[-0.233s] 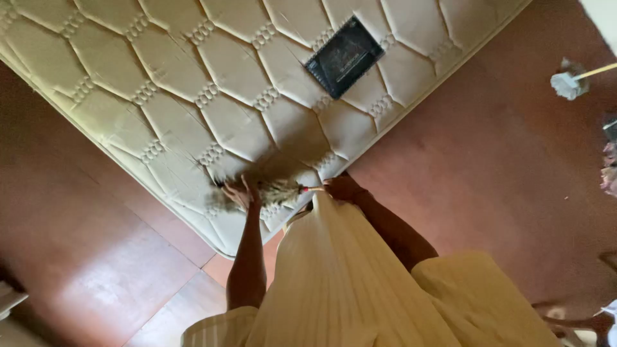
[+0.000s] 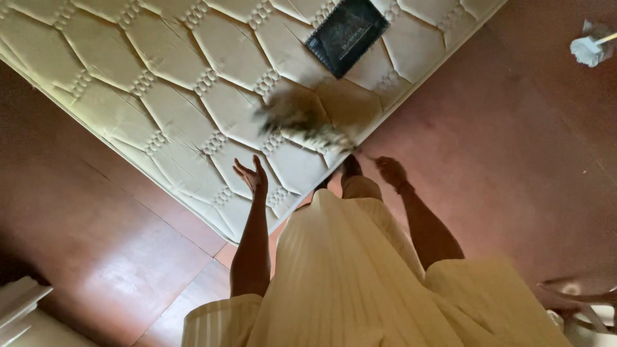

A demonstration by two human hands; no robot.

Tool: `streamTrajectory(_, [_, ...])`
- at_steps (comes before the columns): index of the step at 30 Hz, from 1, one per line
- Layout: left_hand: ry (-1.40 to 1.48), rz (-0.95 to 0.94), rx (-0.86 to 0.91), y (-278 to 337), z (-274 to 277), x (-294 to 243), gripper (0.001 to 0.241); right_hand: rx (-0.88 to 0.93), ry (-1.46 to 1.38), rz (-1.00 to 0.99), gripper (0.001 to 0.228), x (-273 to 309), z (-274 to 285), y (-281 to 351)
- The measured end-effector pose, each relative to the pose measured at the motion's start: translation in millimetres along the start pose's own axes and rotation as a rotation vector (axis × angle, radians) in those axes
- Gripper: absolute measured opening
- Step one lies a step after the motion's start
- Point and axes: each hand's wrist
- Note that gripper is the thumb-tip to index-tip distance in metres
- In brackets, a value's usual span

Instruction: The person uses a feather duster to clean the surface of a mattress placed on the floor. They systematically sweep across the mattress, moving around its perimeter to cover different sections.

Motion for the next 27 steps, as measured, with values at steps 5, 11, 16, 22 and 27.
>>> streamTrajectory(5, [0.047, 0.047, 0.009, 28, 6, 5, 0.093, -0.486, -1.130, -0.428, 0.043, -66, 62, 17])
streamTrajectory(11, [0.008, 0.175, 0.023, 67, -9, 48, 0.091, -0.405, -0.323, 0.167, 0.013, -29, 38, 18])
streamTrajectory(16, [0.048, 0.201, -0.046, 87, -30, 19, 0.086, 0.126, -0.122, 0.278, 0.014, 69, 36, 98])
streamTrajectory(22, [0.078, 0.188, -0.052, 92, -92, -17, 0.082, 0.092, 0.201, 0.144, 0.032, -15, 82, 71])
streamTrajectory(27, [0.083, 0.183, -0.031, 117, -139, -68, 0.077, -0.196, 0.079, -0.239, 0.034, -190, 142, 12])
Point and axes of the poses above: each hand's wrist, its own y-axis away from the middle knuckle, its own z-axis out of the back of the hand, x = y × z, and after that the axes turned 13 degrees about -z, right-handed
